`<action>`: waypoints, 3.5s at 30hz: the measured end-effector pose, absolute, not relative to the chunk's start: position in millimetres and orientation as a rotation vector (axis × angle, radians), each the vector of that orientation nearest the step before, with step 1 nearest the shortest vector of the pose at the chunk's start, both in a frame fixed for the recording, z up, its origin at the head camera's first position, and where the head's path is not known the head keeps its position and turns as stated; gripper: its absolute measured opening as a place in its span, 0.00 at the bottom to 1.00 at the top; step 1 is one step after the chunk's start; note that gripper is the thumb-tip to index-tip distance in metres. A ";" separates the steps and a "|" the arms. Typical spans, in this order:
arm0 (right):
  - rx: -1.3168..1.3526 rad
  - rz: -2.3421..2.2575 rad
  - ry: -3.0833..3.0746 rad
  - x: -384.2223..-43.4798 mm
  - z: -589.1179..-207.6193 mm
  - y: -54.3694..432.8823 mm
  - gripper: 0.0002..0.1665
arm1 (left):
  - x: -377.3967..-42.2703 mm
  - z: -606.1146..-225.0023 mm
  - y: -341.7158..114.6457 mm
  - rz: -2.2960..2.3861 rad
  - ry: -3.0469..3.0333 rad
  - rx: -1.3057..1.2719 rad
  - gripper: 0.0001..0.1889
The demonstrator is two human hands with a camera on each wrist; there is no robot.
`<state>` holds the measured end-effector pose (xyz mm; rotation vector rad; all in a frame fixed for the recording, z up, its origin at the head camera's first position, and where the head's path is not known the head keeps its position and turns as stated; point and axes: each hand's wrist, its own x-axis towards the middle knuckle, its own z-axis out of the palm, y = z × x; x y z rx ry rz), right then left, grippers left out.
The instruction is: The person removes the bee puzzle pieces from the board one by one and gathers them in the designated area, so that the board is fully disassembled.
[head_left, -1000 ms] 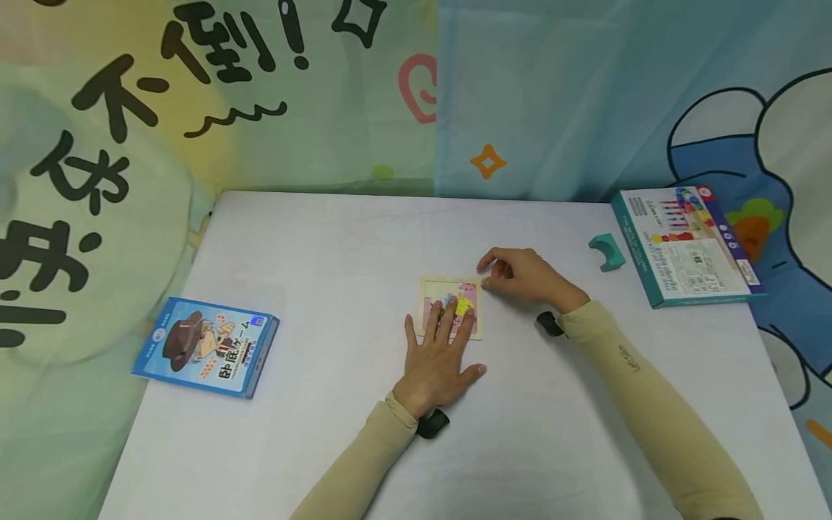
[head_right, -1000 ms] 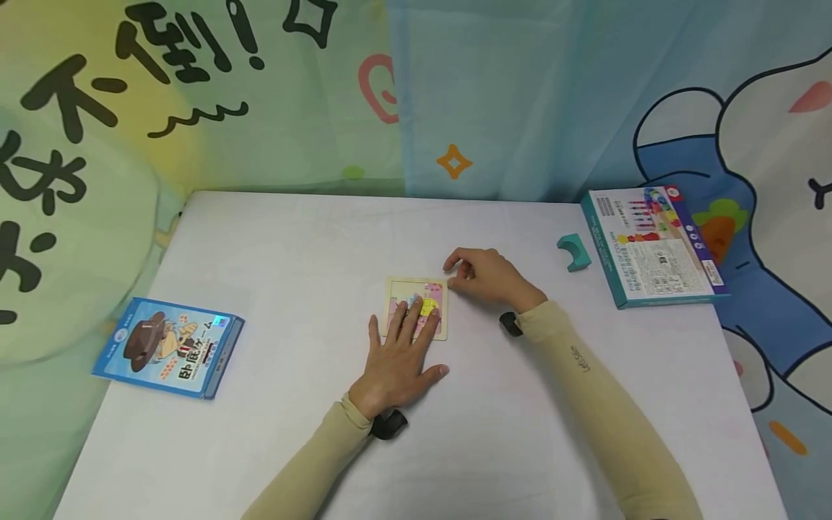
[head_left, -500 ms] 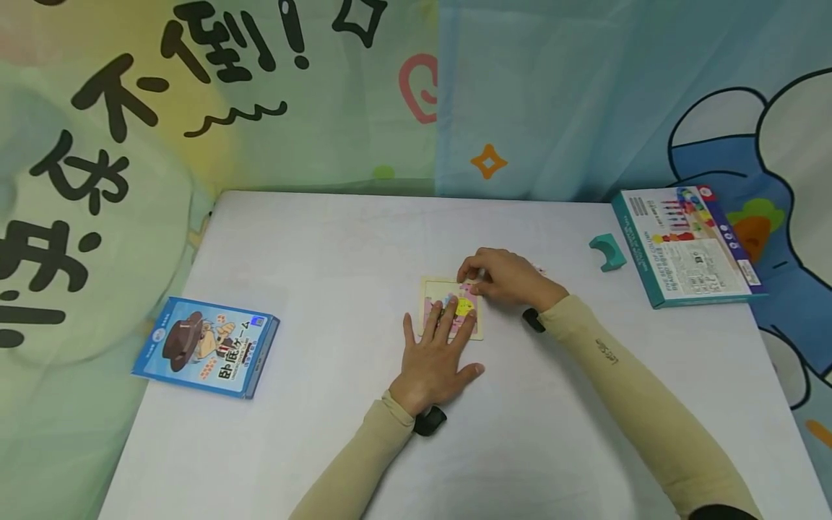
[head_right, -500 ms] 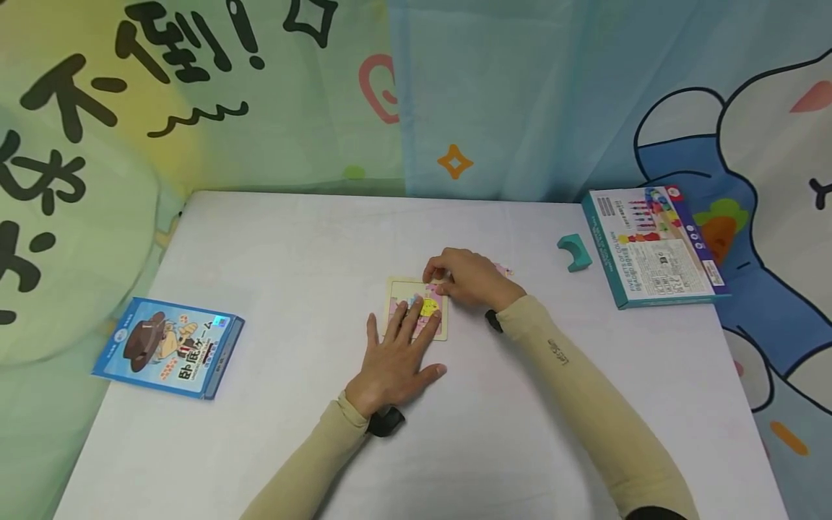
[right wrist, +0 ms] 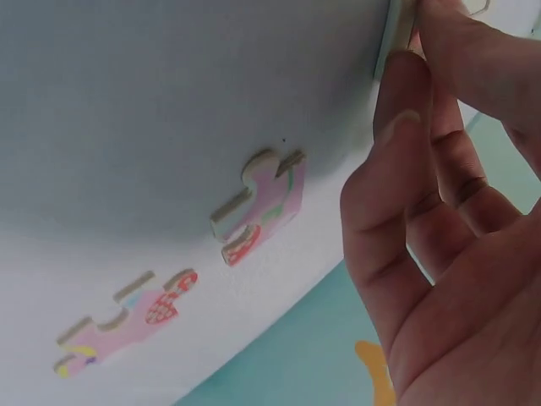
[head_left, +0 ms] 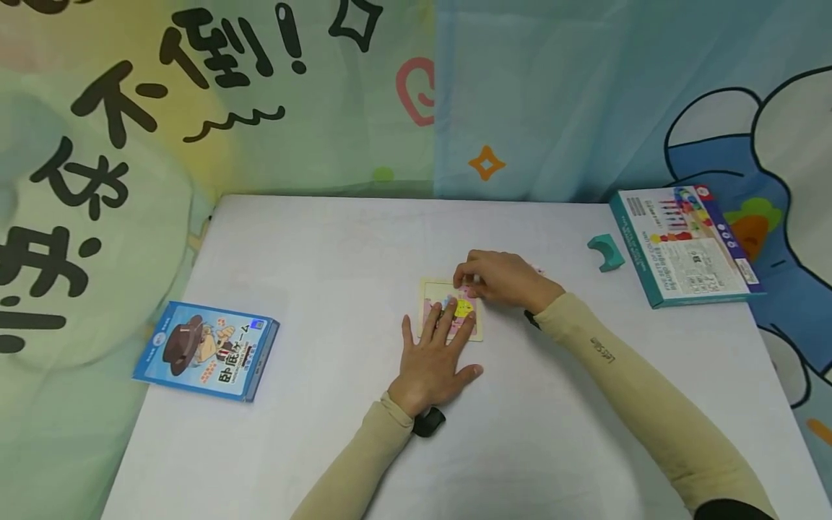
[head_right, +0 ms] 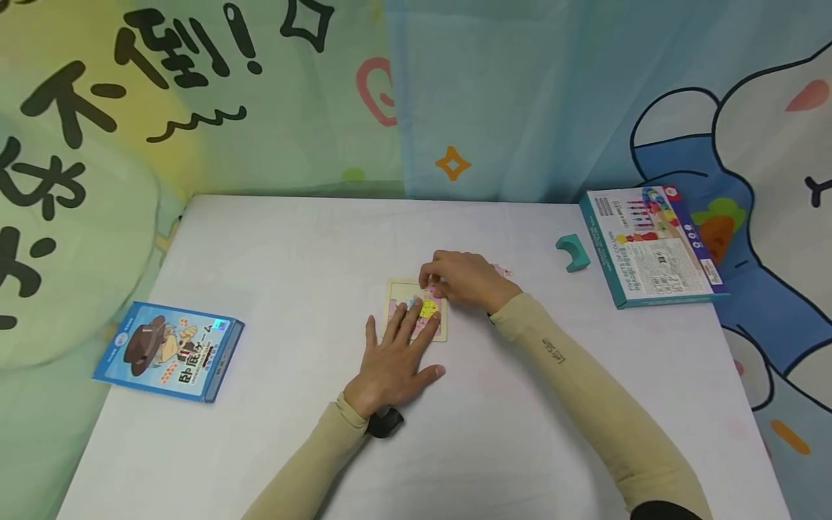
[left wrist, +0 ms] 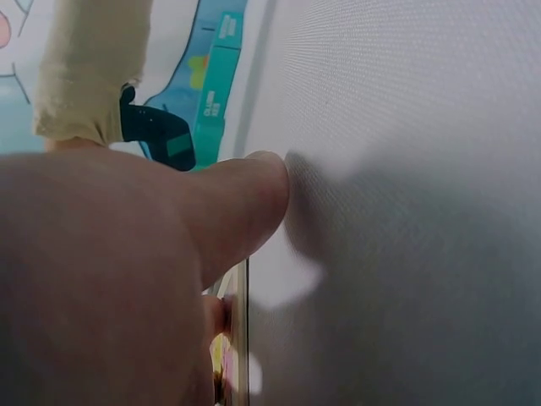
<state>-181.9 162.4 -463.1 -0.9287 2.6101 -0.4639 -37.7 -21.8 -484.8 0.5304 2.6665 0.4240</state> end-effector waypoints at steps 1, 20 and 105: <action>-0.942 -0.448 2.613 -181.7 -463.0 162.1 0.09 | -37.6 -485.0 -22.0 0.422 2.667 0.531 0.42; -1.087 -0.250 2.658 -176.2 -460.3 164.2 0.08 | -38.1 -485.3 -22.3 0.437 2.660 0.540 0.42; -1.470 -0.016 2.668 -176.3 -450.8 155.1 0.08 | -39.2 -485.0 -25.1 0.384 2.668 0.532 0.41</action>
